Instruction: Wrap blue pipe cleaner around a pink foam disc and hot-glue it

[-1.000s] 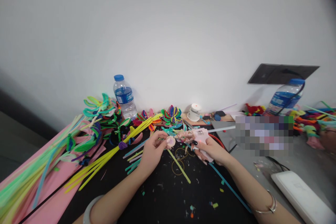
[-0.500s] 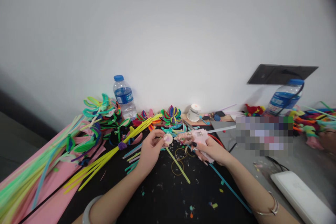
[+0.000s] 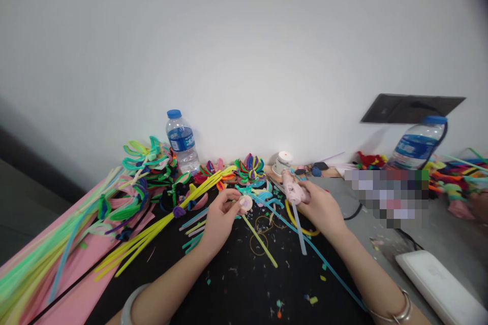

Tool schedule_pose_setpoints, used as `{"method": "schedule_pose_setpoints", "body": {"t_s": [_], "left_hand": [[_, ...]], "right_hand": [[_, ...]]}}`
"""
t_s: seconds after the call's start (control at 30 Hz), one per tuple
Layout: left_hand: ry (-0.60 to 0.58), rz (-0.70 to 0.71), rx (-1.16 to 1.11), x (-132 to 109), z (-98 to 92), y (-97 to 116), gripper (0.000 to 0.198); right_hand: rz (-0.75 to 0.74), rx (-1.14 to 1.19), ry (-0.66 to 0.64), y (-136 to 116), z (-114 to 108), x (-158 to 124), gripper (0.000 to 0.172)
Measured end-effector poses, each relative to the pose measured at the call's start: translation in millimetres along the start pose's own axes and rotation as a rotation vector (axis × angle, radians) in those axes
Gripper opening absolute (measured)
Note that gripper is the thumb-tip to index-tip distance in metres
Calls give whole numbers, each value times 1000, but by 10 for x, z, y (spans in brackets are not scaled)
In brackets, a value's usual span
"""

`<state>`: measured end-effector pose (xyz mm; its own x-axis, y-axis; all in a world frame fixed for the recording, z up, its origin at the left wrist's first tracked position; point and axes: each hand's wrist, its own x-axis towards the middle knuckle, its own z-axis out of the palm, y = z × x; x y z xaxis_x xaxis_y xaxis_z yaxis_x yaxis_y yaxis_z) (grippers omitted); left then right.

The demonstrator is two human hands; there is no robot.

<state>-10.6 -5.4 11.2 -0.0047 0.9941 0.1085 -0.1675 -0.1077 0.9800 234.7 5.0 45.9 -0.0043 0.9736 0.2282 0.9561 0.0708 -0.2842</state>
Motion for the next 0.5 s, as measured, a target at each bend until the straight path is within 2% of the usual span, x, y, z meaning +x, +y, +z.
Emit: {"method": "schedule_pose_setpoints", "body": {"t_s": [0.17,0.33,0.43,0.5], "left_hand": [[-5,-2,3,-2,7,15,16],[-5,-15,11,2,15,15,18],[-11,-11,11,-2,17,15,18],[-14,-8,13,-7,18,16,17]], "right_hand": [[209,-262,27,168,-39,11,31],[298,-441,12,279,11,24,26],[305,-458,106,275,27,31,30],[259,-381,207,233,10,39,35]]}}
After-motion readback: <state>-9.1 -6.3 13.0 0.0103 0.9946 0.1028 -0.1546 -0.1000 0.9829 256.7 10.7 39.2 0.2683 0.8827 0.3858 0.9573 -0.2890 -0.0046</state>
